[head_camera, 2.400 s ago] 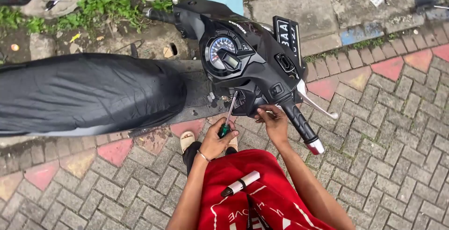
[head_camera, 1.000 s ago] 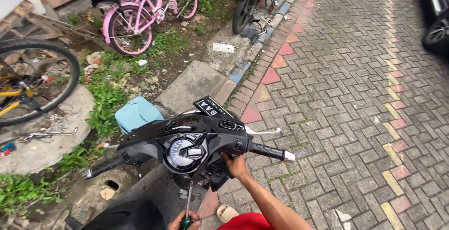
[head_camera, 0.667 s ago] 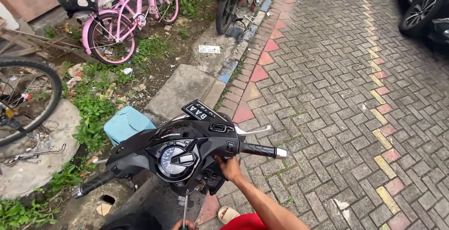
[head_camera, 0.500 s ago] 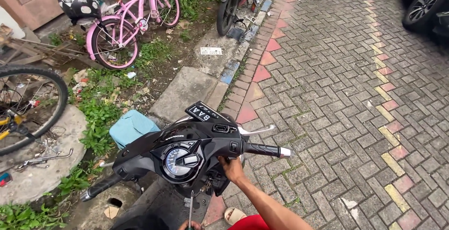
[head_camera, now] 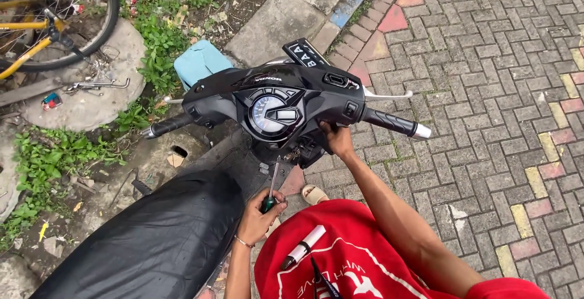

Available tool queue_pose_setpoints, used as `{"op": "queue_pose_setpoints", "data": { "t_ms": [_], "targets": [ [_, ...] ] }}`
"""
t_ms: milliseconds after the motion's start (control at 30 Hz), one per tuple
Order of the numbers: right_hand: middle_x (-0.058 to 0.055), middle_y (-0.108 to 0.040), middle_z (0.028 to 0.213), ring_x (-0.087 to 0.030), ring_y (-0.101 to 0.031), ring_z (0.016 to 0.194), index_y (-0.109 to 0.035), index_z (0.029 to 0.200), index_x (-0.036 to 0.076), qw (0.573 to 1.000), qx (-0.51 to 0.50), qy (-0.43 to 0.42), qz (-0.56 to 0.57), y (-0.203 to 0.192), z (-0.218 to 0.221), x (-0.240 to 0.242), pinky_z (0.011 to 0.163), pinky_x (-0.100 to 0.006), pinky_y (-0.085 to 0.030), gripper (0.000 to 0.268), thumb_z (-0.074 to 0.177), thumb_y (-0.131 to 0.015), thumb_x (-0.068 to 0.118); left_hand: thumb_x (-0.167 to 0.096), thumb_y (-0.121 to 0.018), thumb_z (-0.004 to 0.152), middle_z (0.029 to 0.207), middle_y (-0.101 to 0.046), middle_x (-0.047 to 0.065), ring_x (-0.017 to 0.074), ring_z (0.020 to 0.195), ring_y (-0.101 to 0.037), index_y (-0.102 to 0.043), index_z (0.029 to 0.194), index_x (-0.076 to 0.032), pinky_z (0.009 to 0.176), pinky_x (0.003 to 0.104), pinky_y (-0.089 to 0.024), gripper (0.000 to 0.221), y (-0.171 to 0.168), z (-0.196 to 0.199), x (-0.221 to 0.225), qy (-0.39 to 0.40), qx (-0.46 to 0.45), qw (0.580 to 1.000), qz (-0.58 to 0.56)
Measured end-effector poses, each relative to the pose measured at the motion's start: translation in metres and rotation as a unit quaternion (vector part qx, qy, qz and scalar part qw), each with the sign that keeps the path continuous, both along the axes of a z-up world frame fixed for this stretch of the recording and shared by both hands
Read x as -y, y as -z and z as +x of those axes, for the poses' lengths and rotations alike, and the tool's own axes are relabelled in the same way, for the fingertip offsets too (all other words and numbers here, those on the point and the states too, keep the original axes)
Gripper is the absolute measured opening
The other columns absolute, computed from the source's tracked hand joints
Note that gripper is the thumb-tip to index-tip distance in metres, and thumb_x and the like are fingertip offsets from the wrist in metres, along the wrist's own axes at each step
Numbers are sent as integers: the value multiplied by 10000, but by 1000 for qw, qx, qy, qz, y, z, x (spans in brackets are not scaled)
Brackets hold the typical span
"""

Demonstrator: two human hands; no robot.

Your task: Removing screws from the front panel of a motorcycle using a manual screwdriver.

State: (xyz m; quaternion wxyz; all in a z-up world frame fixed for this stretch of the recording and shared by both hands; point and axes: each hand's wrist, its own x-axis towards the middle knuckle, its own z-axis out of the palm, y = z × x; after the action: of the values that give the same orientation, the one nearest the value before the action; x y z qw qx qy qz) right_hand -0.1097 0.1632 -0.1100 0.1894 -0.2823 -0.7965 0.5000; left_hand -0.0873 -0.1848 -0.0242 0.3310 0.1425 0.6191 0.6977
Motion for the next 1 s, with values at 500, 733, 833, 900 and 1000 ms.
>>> {"op": "queue_pose_setpoints", "data": {
  "t_ms": [500, 733, 833, 900, 1000],
  "targets": [
    [-215, -736, 987, -375, -696, 1026, -749, 1053, 29, 999, 37, 16, 13, -13, 1, -1, 925, -518, -488, 159, 951, -733, 151, -104, -843, 860, 933, -766, 88, 141, 806, -657, -701, 938, -71, 760, 305, -542, 166, -32, -24, -17, 10, -74, 997, 11],
    [-240, -736, 1023, -457, -674, 1077, -739, 1056, 10, 996, 69, 35, 46, -24, 3, 6, 910, -577, -487, 303, 942, -750, 291, -135, -846, 859, 894, -754, 75, 118, 625, -618, -704, 941, -84, 578, 258, -540, 172, -38, -13, -9, 29, -57, 998, 4],
    [-125, -755, 1157, -222, -662, 1090, -674, 1185, 6, 995, 86, 49, 21, -45, -13, 5, 919, -399, -516, 389, 952, -687, 318, -192, -787, 903, 826, -697, -15, 82, 492, -429, -671, 893, -111, 544, 266, -412, 142, -41, -19, -13, 35, -64, 997, -20],
    [-201, -660, 1390, -347, -646, 1276, -551, 1324, 55, 987, 123, 60, -85, -74, -9, 29, 1152, -501, -494, 306, 1033, -571, 149, -157, -835, 865, 870, -739, 17, 117, 851, -664, -705, 873, -90, 802, 264, -521, 146, -34, -15, -10, 24, -26, 999, -29],
    [-205, -687, 1343, -341, -694, 1197, -596, 1319, 25, 984, 147, 74, -71, -79, -11, 31, 1098, -424, -556, 329, 1026, -601, 175, -207, -834, 857, 858, -744, 16, 141, 849, -702, -712, 878, -96, 808, 273, -533, 166, -25, -17, -9, 42, -52, 997, -35]
  ]
}}
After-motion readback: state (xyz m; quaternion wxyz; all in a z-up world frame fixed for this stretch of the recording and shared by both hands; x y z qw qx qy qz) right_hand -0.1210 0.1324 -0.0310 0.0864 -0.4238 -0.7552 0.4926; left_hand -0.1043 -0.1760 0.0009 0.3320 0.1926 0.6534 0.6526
